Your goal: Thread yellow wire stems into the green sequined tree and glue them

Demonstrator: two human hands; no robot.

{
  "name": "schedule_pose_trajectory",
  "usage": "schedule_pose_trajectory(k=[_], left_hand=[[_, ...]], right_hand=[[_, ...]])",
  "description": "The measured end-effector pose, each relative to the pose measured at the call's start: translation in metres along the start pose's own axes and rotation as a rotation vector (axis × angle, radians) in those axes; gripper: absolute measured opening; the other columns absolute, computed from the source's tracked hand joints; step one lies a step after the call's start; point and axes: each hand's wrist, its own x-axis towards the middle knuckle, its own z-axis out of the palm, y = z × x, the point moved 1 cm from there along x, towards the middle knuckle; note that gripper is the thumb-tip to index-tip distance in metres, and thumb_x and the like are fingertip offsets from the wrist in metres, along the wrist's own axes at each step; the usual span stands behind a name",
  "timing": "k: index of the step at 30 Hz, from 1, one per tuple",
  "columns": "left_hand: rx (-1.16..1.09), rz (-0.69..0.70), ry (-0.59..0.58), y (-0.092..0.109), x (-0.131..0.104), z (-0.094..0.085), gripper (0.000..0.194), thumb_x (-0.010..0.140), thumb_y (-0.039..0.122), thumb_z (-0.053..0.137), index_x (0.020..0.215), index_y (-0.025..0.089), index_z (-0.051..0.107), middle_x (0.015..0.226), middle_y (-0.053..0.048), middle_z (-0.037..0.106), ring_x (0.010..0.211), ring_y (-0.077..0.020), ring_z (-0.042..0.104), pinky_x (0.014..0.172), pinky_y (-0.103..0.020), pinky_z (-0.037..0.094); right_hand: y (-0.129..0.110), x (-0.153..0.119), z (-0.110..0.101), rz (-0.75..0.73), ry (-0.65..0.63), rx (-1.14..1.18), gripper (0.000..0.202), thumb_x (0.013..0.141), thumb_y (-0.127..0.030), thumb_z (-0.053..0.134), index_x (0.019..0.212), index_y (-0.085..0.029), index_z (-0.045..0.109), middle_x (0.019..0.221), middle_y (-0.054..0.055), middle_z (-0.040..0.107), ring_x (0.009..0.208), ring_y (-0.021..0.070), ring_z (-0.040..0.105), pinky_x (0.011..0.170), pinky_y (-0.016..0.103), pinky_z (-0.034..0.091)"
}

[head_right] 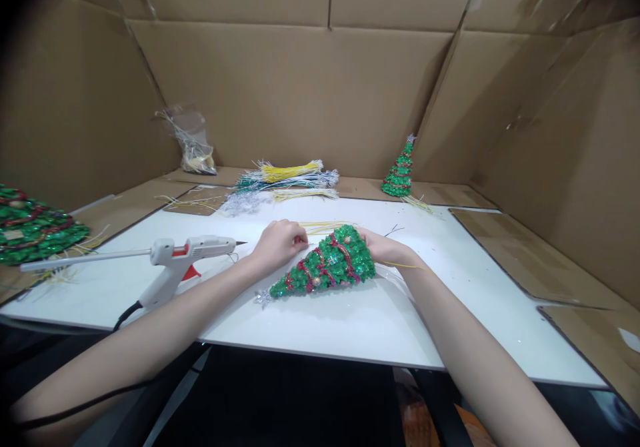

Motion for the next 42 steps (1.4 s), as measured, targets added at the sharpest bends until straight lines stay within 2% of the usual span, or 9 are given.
schedule_pose_trajectory(k=[8,15,21,26,29,34,42], left_hand=[[0.037,-0.034,0.080,0.0017,-0.0011,-0.0029,0.022,0.091,0.027,0.053,0.092,0.022,0.075,0.100,-0.008,0.068,0.099,-0.0266,0.054,0.080,-0.039,0.039],[0.062,-0.030,-0.020,0.0048,-0.0024,0.0018,0.030,0.095,0.031,0.047,0.093,0.022,0.075,0.102,-0.007,0.070,0.101,-0.0272,0.053,0.084,-0.041,0.037],[0.062,-0.035,-0.038,0.0050,-0.0026,0.0010,0.030,0.096,0.028,0.045,0.098,0.021,0.074,0.103,-0.008,0.071,0.102,-0.0279,0.054,0.085,-0.041,0.038],[0.057,-0.027,-0.057,0.0062,-0.0031,0.0002,0.031,0.096,0.026,0.042,0.099,0.019,0.073,0.106,-0.009,0.069,0.102,-0.0280,0.053,0.087,-0.042,0.038],[0.049,-0.023,-0.066,0.0068,-0.0027,-0.0002,0.032,0.096,0.024,0.041,0.097,0.018,0.072,0.107,-0.010,0.069,0.102,-0.0277,0.052,0.088,-0.041,0.038],[0.014,-0.019,-0.069,0.0055,-0.0020,0.0012,0.031,0.097,0.023,0.040,0.100,0.017,0.070,0.106,-0.009,0.070,0.101,-0.0264,0.054,0.089,-0.040,0.040],[-0.014,0.005,-0.079,0.0054,-0.0035,0.0014,0.032,0.097,0.023,0.039,0.095,0.017,0.071,0.106,-0.009,0.070,0.100,-0.0274,0.052,0.090,-0.042,0.041]], right_hand=[[-0.0053,0.0012,0.0027,-0.001,-0.018,-0.012,0.053,0.069,-0.054,0.077,0.107,-0.017,0.070,0.105,0.009,0.073,0.097,0.0248,0.066,0.088,0.039,0.054],[0.0000,0.0006,0.0001,-0.007,-0.004,-0.015,0.054,0.068,-0.050,0.079,0.109,-0.016,0.069,0.106,0.010,0.072,0.097,0.0253,0.066,0.091,0.041,0.052],[0.0004,0.0008,0.0005,-0.014,-0.002,0.016,0.053,0.069,-0.048,0.079,0.111,-0.017,0.069,0.101,0.009,0.074,0.094,0.0241,0.067,0.090,0.039,0.053],[0.0000,0.0005,0.0008,-0.021,-0.017,0.024,0.055,0.069,-0.047,0.079,0.114,-0.017,0.068,0.105,0.009,0.073,0.095,0.0243,0.067,0.088,0.038,0.054],[0.0002,0.0005,0.0001,-0.039,-0.014,-0.005,0.052,0.073,-0.048,0.076,0.114,-0.018,0.068,0.109,0.009,0.072,0.099,0.0248,0.066,0.090,0.038,0.053],[-0.0006,0.0009,0.0000,-0.023,-0.007,-0.024,0.056,0.070,-0.050,0.077,0.115,-0.017,0.068,0.109,0.010,0.073,0.100,0.0260,0.066,0.093,0.040,0.052],[-0.0047,0.0009,0.0018,-0.008,-0.010,-0.028,0.054,0.069,-0.053,0.078,0.109,-0.017,0.071,0.109,0.010,0.073,0.099,0.0264,0.066,0.090,0.039,0.053]])
